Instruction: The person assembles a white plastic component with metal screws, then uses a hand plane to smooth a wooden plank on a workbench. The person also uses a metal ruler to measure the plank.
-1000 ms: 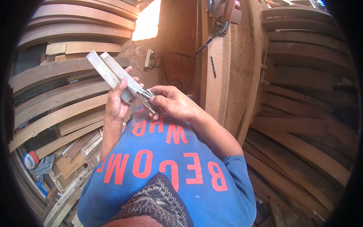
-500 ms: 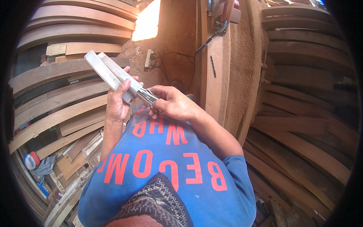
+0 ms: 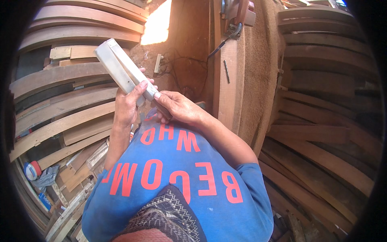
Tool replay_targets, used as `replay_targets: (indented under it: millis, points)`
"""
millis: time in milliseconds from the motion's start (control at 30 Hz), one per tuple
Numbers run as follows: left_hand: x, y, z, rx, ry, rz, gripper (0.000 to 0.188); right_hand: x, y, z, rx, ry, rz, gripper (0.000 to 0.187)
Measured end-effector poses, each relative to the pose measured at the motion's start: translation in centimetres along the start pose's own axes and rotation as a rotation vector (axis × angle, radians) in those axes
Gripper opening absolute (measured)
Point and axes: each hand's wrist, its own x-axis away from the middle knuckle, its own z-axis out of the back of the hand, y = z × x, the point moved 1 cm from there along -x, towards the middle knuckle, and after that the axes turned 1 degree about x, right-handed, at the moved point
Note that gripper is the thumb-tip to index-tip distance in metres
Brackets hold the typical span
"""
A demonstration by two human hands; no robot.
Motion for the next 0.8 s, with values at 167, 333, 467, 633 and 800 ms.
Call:
replay_targets:
  millis: [167,333,467,633,800]
  points:
    - [-0.3,0.2,-0.1,0.088,0.028,0.029,0.047,0.9,-0.1,-0.1,0.028,-0.02,0.067,0.041]
    - [-0.8,0.7,0.9,0.092,0.093,0.006,0.051,1.4,-0.6,0.4,0.096,-0.071,0.065,0.041]
    - [-0.8,0.7,1.2,0.036,-0.007,0.068,0.049,1.1,-0.8,0.2,-0.011,-0.087,0.031,0.046]
    - [-0.7,0.4,0.8,0.171,-0.067,0.065,0.045,0.7,-1.0,-0.3,-0.224,-0.045,-0.029,0.052]
    - [-1.0,0.1,1.2,0.279,-0.143,0.096,0.049,0.6,-1.1,-0.8,-0.287,-0.009,-0.064,0.052]
